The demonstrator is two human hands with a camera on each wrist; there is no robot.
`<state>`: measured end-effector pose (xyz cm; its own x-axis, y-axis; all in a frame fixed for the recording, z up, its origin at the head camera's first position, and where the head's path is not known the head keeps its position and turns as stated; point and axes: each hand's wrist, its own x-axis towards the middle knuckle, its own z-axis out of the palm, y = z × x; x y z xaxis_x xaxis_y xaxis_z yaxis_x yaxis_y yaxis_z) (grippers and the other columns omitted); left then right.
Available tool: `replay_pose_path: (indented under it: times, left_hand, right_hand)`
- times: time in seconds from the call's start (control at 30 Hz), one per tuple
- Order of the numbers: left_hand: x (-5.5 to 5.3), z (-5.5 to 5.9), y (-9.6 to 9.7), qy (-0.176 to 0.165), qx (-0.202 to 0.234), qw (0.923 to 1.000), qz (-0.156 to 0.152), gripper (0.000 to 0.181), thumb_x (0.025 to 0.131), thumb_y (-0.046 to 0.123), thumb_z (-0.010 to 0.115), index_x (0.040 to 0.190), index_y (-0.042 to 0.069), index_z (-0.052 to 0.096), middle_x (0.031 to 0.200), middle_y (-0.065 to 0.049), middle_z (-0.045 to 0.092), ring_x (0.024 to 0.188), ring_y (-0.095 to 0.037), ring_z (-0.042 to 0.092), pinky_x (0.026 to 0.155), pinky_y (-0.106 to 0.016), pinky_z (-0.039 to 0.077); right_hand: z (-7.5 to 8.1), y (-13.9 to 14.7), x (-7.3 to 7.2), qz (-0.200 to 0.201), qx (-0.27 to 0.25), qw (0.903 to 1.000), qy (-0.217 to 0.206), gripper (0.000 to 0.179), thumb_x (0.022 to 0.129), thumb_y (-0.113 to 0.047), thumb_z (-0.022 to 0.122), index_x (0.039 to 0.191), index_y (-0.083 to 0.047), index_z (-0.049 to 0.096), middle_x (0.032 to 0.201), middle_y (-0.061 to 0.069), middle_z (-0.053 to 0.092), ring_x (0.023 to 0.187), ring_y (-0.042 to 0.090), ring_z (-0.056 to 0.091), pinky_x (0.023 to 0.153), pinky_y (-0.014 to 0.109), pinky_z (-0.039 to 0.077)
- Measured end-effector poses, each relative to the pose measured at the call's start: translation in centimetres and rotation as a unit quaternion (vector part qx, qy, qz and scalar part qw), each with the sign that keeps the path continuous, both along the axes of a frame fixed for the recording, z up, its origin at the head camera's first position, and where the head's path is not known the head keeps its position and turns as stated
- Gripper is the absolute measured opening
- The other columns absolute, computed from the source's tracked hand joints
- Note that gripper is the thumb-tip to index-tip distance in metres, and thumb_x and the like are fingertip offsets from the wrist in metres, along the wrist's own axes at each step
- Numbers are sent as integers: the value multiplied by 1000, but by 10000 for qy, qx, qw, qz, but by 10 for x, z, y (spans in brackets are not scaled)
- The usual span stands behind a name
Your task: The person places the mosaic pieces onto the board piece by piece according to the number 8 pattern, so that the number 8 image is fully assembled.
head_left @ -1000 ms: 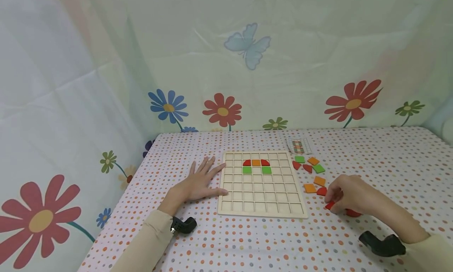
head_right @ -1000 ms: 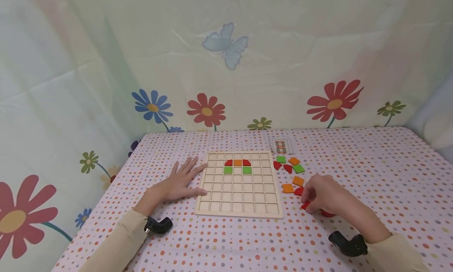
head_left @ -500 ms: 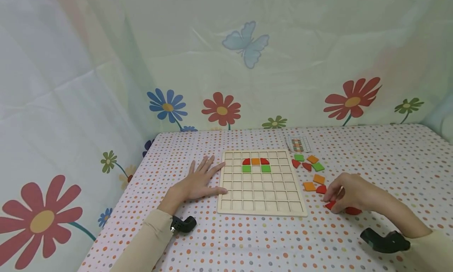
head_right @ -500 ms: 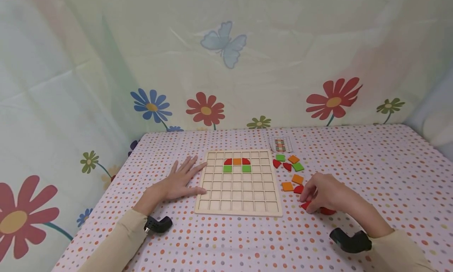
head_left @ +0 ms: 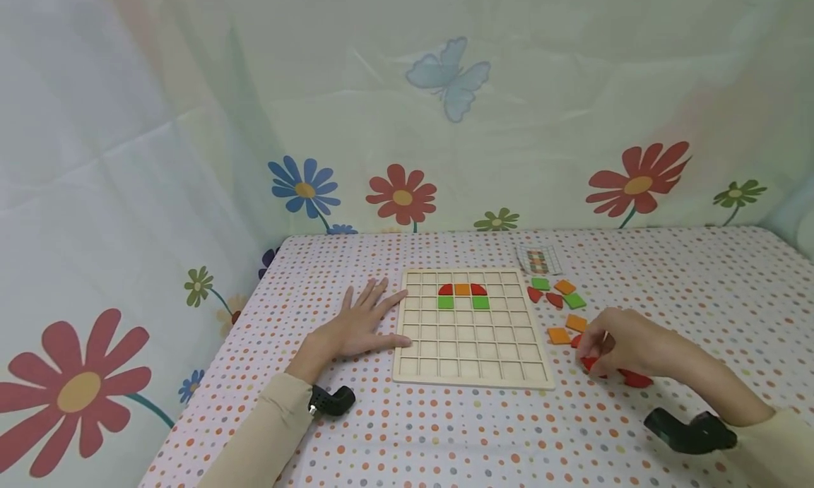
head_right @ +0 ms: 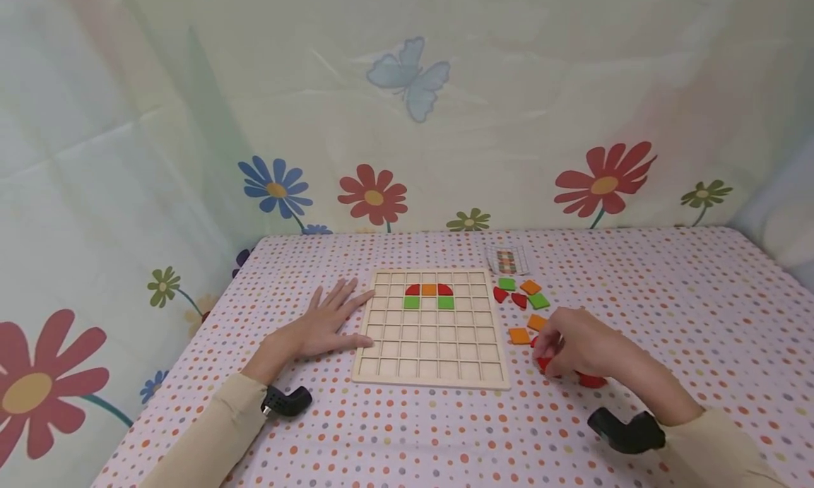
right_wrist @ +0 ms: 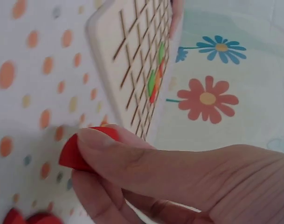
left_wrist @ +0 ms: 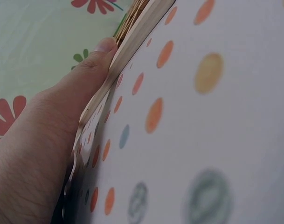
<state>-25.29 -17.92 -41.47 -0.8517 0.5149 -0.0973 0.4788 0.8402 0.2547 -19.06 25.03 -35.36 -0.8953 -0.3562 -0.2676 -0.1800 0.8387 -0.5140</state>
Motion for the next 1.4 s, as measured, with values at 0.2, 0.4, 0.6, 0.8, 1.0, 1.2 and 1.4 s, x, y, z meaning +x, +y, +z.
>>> replay_pose_path:
  times: [0.2,0.4,0.6,0.8,1.0,1.2,1.4]
  left_hand:
    - [-1,1,0,28,-51,10000,9,93,94,75,54,169,34,17,176,-8,1,161,-31,-9,124,-66,-6]
    - [-1,0,-1,-61,-83,9999,8,94,94,77,52,169,34,15,177,-7,0,161,-31,-9,124,-65,-7]
    - [-2,-1,0,-5,-103,9999,-7,93,95,75,54,169,35,15,176,-8,1,161,-32,-8,124,-67,-6]
    - [-2,-2,1,-33,-96,9999,26,94,94,77,52,170,35,14,176,-8,1,161,-32,-8,124,-66,-7]
    - [-1,-2,1,-33,-3,10000,42,97,92,82,49,169,35,15,177,-8,1,162,-31,-7,124,-65,-6]
    - [-1,-1,0,16,32,10000,24,95,94,77,53,169,34,16,176,-9,1,161,-33,-6,124,-66,-6]
    - [-1,-2,0,-14,-4,10000,9,93,95,74,55,169,34,16,176,-9,1,161,-33,-6,124,-66,-7]
  right_hand:
    - [11,-33,-13,488,-448,9951,736,12,83,4,83,92,-2,78,84,-2,72,77,16,64,68,34,57]
    - [17,-83,-30,542,-1036,9851,1260,11,87,3,81,98,0,79,92,3,76,84,20,70,72,37,59]
    - [6,-117,-50,716,-1558,9753,1392,13,91,4,76,104,3,79,99,10,78,89,25,72,75,37,60]
    - [-15,-137,-64,776,-1906,9695,1334,15,90,6,76,105,5,80,101,14,78,89,25,72,77,35,59]
    - [-25,-141,-70,895,-2072,9677,1121,15,91,5,76,105,3,81,101,12,77,86,19,67,74,30,53]
    - [-23,-141,-75,807,-2037,9732,700,18,94,5,73,108,1,81,101,10,78,86,17,68,73,30,54]
    - [-20,-142,-83,913,-1685,9809,341,20,93,6,74,111,1,81,98,7,77,84,15,66,74,28,54]
